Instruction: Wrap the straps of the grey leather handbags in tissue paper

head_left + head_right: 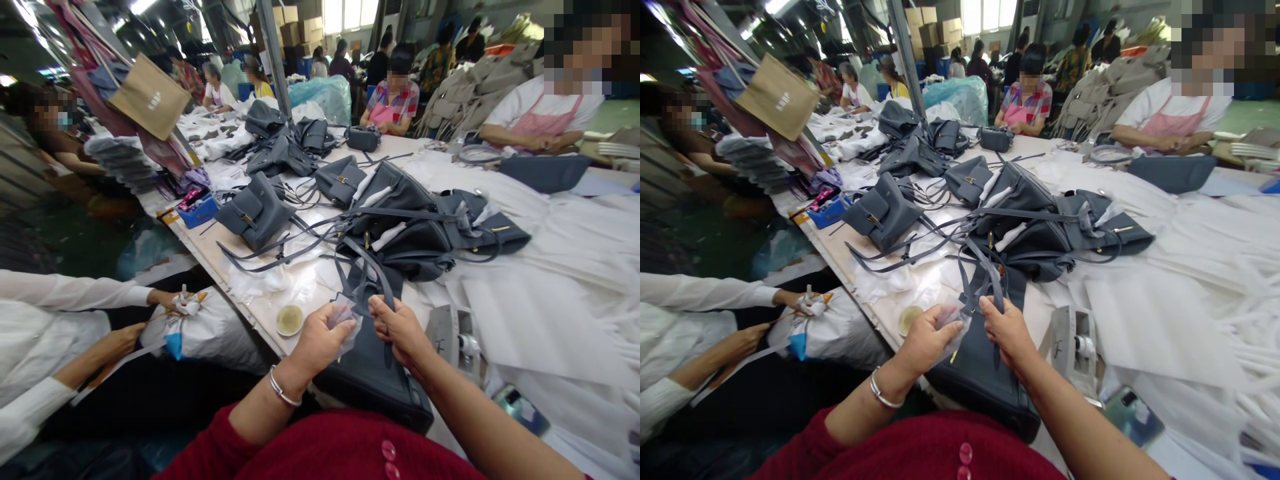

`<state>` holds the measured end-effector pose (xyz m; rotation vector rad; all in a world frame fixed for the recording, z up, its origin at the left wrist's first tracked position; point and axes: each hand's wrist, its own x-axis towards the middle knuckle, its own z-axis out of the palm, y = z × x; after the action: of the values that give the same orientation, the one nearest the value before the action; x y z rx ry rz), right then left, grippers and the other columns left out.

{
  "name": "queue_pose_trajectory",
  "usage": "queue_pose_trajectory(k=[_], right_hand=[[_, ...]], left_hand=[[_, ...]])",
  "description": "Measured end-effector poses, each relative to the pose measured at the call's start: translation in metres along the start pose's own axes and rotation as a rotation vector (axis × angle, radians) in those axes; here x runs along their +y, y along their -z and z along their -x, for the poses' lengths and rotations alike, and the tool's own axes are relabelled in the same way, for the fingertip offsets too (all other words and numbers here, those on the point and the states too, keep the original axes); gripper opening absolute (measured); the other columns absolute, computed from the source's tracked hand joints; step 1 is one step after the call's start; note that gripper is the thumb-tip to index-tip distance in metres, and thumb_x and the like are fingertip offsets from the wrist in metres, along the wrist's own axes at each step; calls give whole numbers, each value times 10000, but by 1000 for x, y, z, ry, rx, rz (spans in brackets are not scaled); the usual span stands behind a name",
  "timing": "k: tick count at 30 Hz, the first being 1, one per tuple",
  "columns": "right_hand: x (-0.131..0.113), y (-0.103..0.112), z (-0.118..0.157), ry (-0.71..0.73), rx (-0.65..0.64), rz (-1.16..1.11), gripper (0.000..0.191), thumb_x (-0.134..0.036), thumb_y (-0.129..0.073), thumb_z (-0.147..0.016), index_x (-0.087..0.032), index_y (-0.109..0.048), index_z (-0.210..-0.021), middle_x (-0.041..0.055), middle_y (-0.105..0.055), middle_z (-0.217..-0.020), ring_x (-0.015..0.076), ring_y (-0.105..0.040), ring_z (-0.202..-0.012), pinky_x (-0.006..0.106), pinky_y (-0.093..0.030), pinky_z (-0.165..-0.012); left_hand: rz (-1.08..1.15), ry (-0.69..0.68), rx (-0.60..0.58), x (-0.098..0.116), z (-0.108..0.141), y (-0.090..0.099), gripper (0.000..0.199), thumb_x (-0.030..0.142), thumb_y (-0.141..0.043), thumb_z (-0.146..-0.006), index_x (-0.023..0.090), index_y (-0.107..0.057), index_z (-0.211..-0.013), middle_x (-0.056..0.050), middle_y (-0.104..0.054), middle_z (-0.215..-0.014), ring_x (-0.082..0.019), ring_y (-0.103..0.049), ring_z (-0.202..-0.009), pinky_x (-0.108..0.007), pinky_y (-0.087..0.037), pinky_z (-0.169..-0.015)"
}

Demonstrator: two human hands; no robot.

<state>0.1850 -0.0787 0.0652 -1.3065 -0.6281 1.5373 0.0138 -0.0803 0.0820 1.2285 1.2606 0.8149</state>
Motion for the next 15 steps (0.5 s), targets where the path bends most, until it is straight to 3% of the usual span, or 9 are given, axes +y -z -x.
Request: queue_pose_trajectory(k=[4,10,15], right_hand=[[5,-5,7,-139,-154,-80,459,-558,-777,-695,-184,-515,-737,-101,-393,-533,18,-243,-387,152,-152,-358],[-1,-6,-3,-183,-153,-228,457,-528,-795,-681,-174,-507,-687,-74,-452,-550,24,-295,-401,151,-154,-354],[3,-9,-2,-154,-236,-54,407,-444,-833,-655,-183,-526,-710,-105,-391,-455,36,-278,-387,181,-169,-384]], left_hand=[[56,-8,25,-6,-1,-3,362,330,-723,-804,154,-673,-1117,-82,-739,-986,-183,-677,-833,-280,-514,-756],[53,-63,-39,-4,3,-7,407,316,-763,-776,161,-659,-1138,-91,-737,-1050,-214,-685,-944,-310,-514,-873],[27,-32,38,-10,3,-6,455,363,-765,-773,159,-638,-1160,-84,-735,-999,-198,-683,-858,-296,-537,-787]])
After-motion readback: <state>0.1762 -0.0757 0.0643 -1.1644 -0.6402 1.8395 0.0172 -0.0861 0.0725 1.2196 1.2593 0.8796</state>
